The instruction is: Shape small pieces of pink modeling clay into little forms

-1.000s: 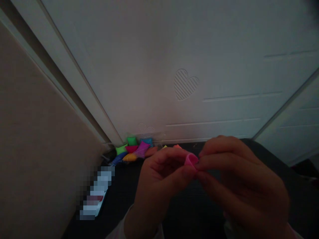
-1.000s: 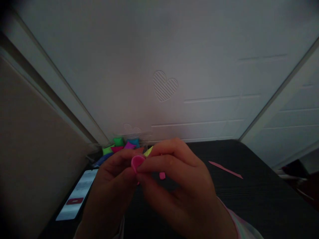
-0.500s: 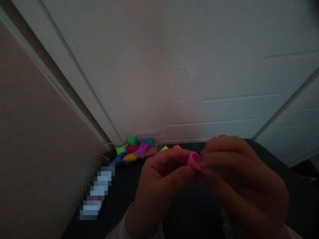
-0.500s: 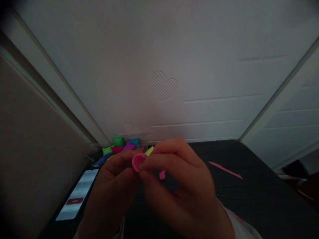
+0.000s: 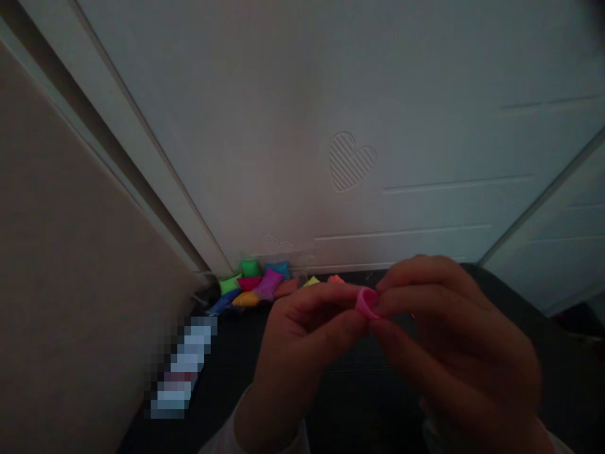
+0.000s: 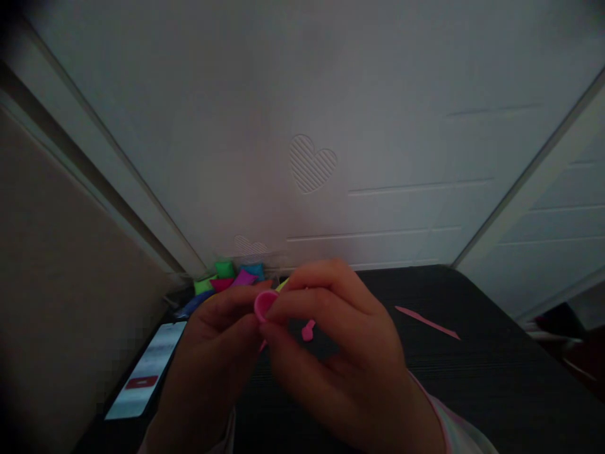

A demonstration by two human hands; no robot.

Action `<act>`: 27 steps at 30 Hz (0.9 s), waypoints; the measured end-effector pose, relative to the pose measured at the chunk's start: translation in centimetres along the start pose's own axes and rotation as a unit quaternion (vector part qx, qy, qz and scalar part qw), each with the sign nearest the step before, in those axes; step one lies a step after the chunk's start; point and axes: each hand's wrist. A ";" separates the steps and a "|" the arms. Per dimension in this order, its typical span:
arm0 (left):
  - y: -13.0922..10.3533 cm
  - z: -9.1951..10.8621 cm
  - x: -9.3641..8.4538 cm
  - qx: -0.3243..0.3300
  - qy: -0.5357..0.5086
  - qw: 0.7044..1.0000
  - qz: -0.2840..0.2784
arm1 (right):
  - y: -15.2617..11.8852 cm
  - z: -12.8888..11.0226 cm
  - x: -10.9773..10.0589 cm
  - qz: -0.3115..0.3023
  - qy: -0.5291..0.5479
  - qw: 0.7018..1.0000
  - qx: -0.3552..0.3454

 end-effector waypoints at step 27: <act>0.2 0.3 -0.3 0.016 0.029 0.996 0.083 | -0.7 0.0 -0.7 0.021 -0.035 0.999 -0.011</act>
Point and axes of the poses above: each hand's wrist, its own y-axis towards the middle knuckle, its own x-axis out of the palm, z = x × y, and after that the axes turned 10 degrees about y, right-handed
